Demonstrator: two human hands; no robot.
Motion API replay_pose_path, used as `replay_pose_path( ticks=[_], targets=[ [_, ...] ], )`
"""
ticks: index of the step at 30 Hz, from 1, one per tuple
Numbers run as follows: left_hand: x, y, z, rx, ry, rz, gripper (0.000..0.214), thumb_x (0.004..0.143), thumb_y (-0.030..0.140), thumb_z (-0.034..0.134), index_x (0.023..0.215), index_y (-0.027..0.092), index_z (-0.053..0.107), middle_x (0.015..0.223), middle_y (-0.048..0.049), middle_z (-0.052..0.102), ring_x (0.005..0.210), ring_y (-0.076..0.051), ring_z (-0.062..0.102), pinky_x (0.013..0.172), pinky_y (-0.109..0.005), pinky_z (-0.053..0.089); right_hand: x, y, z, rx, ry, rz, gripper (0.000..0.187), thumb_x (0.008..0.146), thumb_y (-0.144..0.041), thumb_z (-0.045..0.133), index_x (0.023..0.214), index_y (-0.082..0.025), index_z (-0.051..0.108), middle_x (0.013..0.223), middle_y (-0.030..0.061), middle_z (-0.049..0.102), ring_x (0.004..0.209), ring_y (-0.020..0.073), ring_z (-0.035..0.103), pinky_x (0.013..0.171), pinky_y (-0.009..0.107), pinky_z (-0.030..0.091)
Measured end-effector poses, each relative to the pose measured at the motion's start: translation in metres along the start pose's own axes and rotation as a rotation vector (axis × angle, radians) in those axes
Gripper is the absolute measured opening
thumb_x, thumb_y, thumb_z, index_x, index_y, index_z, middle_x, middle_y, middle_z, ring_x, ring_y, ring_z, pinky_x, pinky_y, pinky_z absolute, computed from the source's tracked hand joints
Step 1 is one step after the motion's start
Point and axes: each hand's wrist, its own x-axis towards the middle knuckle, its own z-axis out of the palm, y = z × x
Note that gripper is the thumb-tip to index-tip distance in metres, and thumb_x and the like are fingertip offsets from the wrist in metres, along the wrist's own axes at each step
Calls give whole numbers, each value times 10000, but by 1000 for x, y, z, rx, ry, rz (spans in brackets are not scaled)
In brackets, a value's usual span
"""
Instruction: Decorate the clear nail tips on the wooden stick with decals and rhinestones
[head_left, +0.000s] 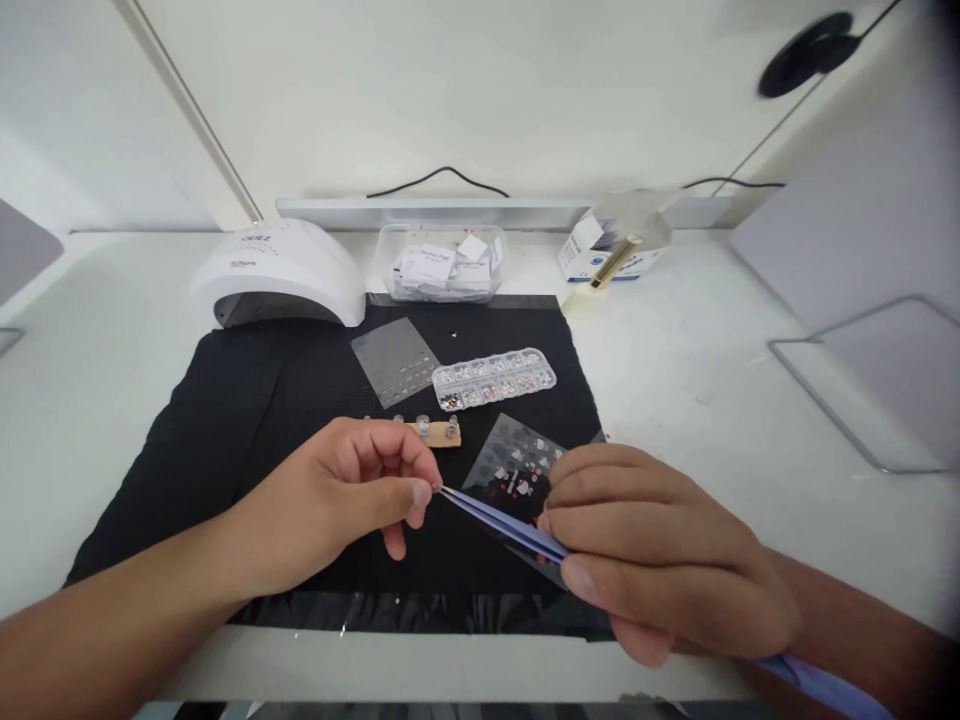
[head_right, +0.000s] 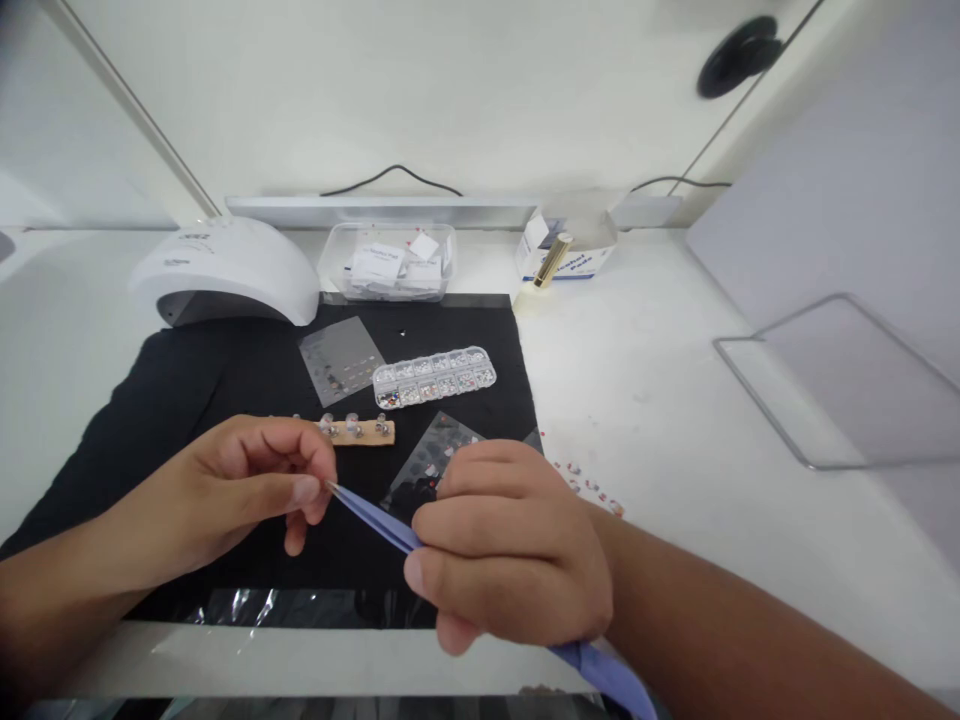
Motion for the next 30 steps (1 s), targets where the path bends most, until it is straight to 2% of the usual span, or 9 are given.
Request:
replay_pose_path(
  ticks=[9, 30],
  targets=[
    [0, 0, 1, -56, -10, -13, 35, 810, 143, 680, 776, 136, 683, 656, 28, 629, 570, -50, 570, 533, -136, 550, 0, 0, 2, 0, 32, 8, 296, 1039, -288, 389, 885, -146, 599, 765, 88, 720, 719, 179, 706, 689, 346, 623],
    [1, 0, 0, -65, -35, -22, 50, 806, 138, 677, 757, 133, 670, 652, 23, 597, 589, -60, 542, 522, -141, 545, 0, 0, -1, 30, 6, 21, 290, 1033, -295, 399, 876, -157, 601, 767, 89, 723, 727, 185, 709, 682, 353, 637]
  ],
)
